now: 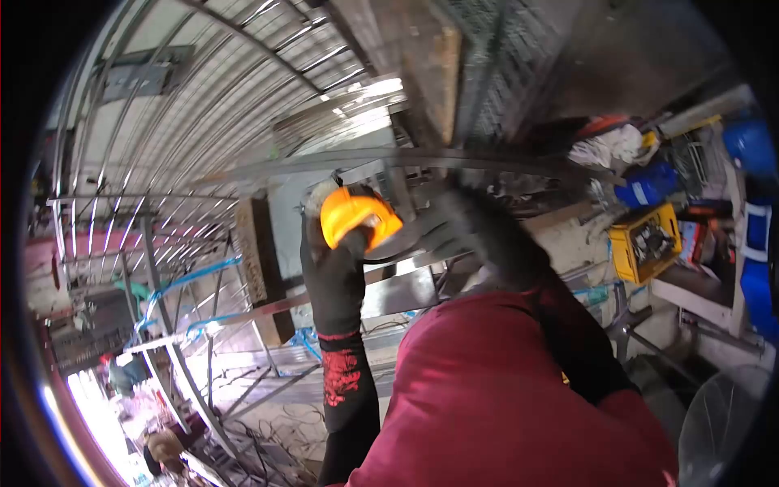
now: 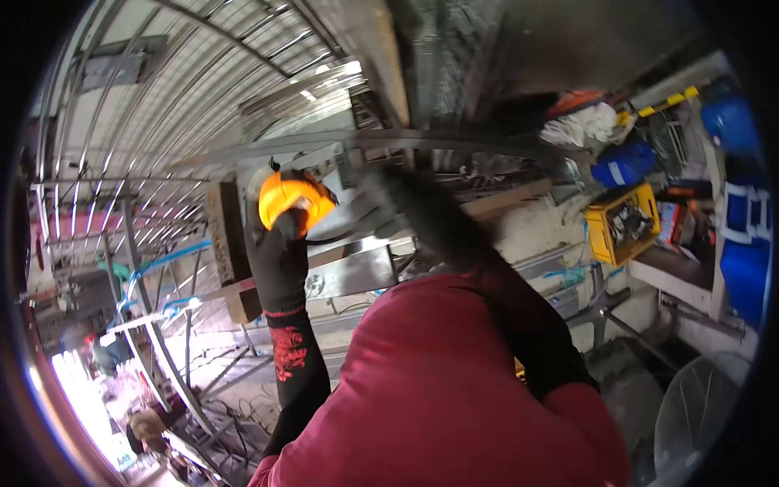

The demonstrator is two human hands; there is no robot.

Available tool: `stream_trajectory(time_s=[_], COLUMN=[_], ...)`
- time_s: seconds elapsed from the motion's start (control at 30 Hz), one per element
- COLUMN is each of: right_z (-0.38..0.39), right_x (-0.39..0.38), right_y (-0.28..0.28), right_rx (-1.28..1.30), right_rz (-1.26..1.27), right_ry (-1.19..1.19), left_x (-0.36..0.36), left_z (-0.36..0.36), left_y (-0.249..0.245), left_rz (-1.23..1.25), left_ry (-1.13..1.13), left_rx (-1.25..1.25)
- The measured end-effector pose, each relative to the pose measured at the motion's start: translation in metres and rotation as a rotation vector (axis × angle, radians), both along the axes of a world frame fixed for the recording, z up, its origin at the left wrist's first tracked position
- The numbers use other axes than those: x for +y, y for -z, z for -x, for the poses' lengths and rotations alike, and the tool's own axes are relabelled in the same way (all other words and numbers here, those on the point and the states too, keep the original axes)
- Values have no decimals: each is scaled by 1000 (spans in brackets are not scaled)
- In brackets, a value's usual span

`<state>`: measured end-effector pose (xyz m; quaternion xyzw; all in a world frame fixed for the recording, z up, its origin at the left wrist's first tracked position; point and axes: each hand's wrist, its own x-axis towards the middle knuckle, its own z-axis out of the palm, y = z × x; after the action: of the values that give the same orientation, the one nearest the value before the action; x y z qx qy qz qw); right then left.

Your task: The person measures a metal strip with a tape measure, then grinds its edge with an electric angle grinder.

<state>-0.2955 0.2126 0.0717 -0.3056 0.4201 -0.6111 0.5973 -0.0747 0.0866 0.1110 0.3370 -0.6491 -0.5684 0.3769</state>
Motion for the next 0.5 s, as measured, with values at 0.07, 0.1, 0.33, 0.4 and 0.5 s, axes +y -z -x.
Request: stream_trajectory(time_s=[0.07, 0.1, 0.33, 0.4, 0.5], right_z=[-21, -28, 21, 34, 108], right_x=[-5, -6, 57, 80, 138], right_y=[11, 29, 10, -1, 13], right_rx=[-432, -467, 583, 210, 646], right_rz=[-84, -17, 107, -265, -275], right_ry=[-97, -68, 87, 57, 353], left_x=[18, 14, 46, 49, 37], left_z=[-3, 3, -9, -21, -66], left_y=[2, 0, 14, 13, 16], left_rz=[-77, 449, 505, 588, 263], left_ry=[92, 165, 399, 398, 331], left_rx=[-60, -222, -377, -446, -461])
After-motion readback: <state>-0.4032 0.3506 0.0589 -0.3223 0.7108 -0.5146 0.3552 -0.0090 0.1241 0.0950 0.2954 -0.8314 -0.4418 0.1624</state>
